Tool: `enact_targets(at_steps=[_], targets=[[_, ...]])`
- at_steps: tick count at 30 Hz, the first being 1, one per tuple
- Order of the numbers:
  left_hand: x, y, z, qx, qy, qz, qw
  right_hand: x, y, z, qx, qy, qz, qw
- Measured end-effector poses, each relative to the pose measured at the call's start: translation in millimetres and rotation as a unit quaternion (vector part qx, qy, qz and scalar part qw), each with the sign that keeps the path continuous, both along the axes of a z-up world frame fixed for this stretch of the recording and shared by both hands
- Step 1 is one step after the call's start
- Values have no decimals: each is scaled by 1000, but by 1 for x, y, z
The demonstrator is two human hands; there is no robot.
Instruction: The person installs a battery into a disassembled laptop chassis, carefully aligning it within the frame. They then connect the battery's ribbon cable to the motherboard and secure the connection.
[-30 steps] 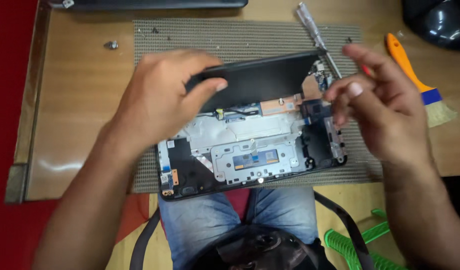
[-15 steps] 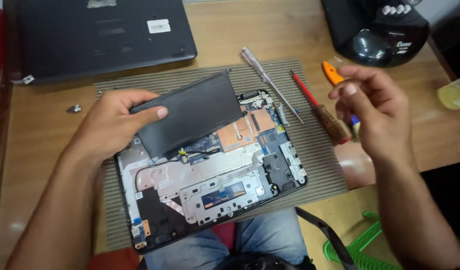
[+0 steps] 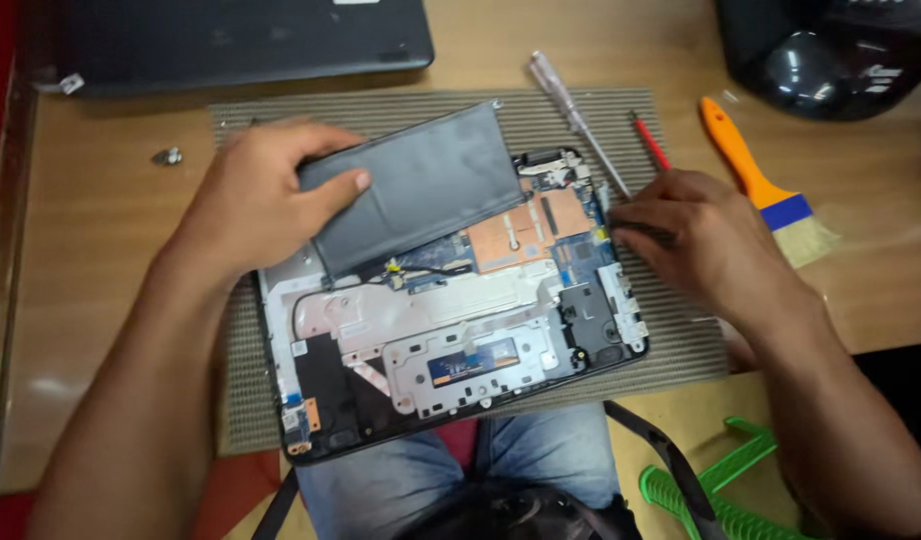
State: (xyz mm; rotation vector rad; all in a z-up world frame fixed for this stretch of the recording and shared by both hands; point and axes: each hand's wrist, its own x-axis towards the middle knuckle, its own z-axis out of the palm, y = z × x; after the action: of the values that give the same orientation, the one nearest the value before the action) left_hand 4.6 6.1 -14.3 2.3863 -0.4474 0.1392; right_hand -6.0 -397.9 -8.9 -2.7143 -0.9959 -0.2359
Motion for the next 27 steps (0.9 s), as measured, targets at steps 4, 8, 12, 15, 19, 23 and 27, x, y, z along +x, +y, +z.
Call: enact_targets(at_steps=[4, 8, 12, 15, 19, 23, 27], targets=[[4, 4, -21, 67, -83, -29, 994, -3, -2, -9, -20, 0, -35, 999], [3, 0, -23, 83, -89, -38, 992, -5, -1, -9, -20, 2, -76, 997], [1, -3, -22, 101, -105, -49, 988, -6, 1, -6, -22, 2, -78, 997], [2, -3, -29, 144, -158, -42, 976, -8, 1, -9, -21, -8, -97, 995], [0, -2, -32, 143, -200, -37, 968, -14, 4, -10, -4, -25, -103, 994], [-1, -2, -32, 144, -208, -38, 967, -19, -7, -14, 25, -67, -139, 988], [1, -1, -34, 134, -194, -42, 971, -28, -10, -10, 97, -66, -163, 980]])
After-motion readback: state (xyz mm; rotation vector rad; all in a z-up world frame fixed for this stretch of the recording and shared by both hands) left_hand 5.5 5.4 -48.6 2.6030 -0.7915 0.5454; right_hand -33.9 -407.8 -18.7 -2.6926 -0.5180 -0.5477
